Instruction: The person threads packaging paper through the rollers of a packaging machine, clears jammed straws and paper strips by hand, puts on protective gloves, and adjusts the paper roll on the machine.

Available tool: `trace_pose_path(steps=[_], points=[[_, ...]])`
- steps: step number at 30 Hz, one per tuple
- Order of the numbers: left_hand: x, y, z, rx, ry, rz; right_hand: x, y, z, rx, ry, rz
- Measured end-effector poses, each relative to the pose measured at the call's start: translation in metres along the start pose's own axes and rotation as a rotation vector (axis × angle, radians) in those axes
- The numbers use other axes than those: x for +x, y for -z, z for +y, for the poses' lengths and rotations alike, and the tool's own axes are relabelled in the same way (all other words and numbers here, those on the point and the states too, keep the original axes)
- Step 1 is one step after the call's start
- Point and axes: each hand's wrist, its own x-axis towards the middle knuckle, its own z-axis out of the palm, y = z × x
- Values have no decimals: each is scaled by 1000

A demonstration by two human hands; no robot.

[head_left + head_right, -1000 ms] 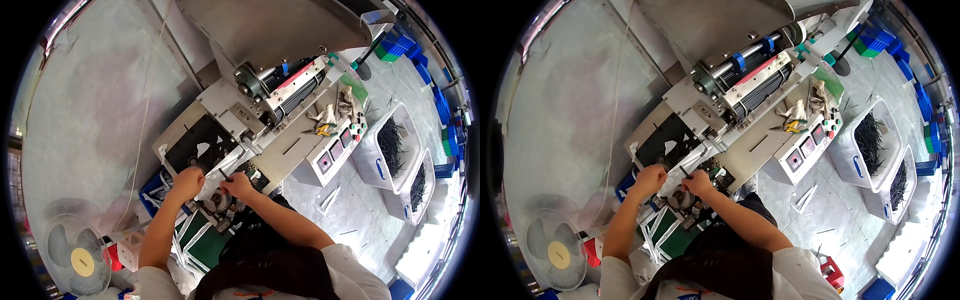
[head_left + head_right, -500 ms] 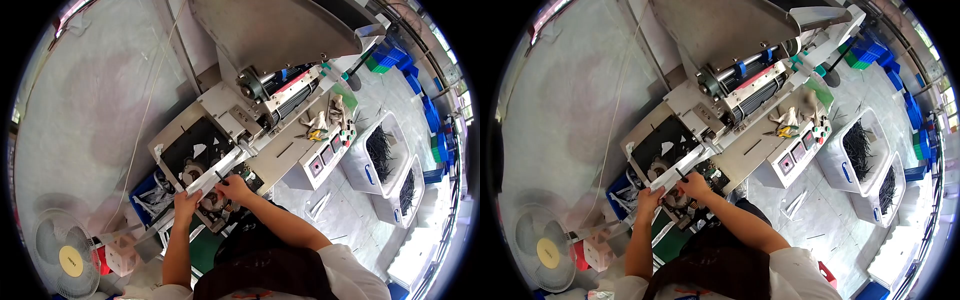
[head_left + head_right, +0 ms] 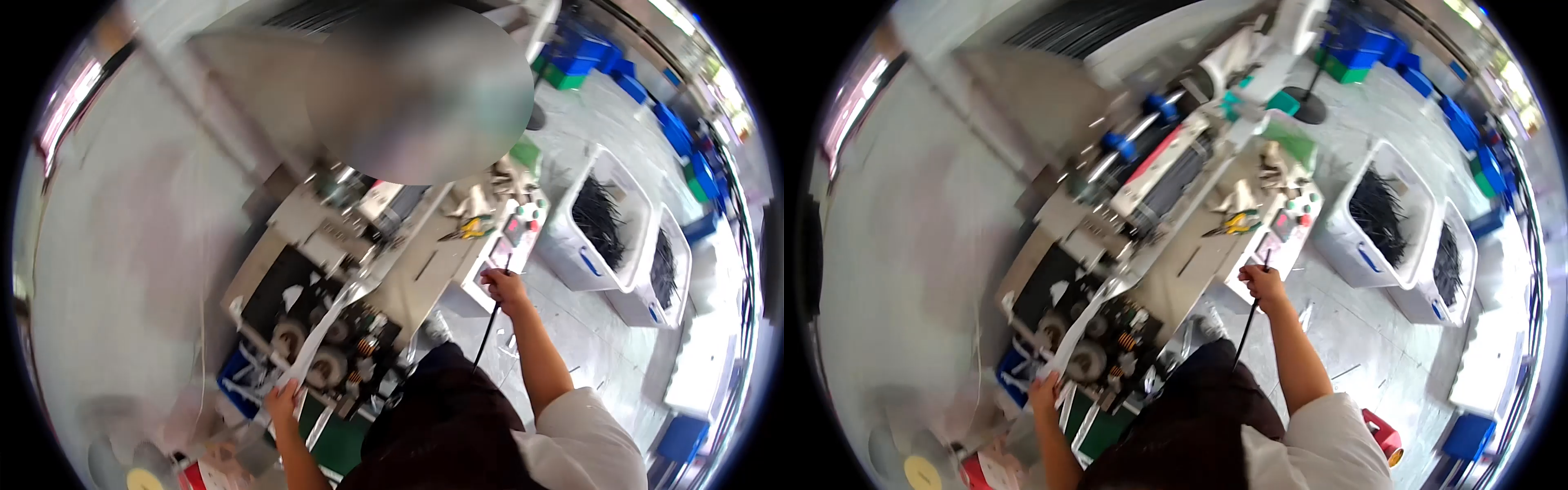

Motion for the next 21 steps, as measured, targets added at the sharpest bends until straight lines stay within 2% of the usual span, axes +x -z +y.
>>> trace_pose_path(steps=[1, 2, 3, 4, 6, 8, 9, 12, 17, 21], points=[[-8, -3, 4, -86, -17, 37, 3, 7, -8, 27, -27, -44], [-16, -7, 17, 12, 40, 57, 26, 10, 1, -236, 80, 119], [-3, 3, 3, 89, 24, 15, 50, 17, 16, -681, 470, 388], [7, 16, -11, 165, 4, -26, 49, 23, 2, -647, 346, 243], [18, 5, -6, 313, 1, -33, 78, 20, 6, -771, 439, 337], [28, 1, -14, 390, 20, 4, 89, 22, 7, -819, 325, 249], [29, -12, -7, 433, 24, 28, 118, 32, 4, -745, 328, 232], [33, -14, -8, 527, 41, 72, 153, 37, 1, -809, 293, 214], [34, 3, -18, 679, 78, 121, 186, 39, 9, -858, 319, 261], [26, 34, -30, 843, 30, 115, 183, 42, 0, -921, 222, 186]])
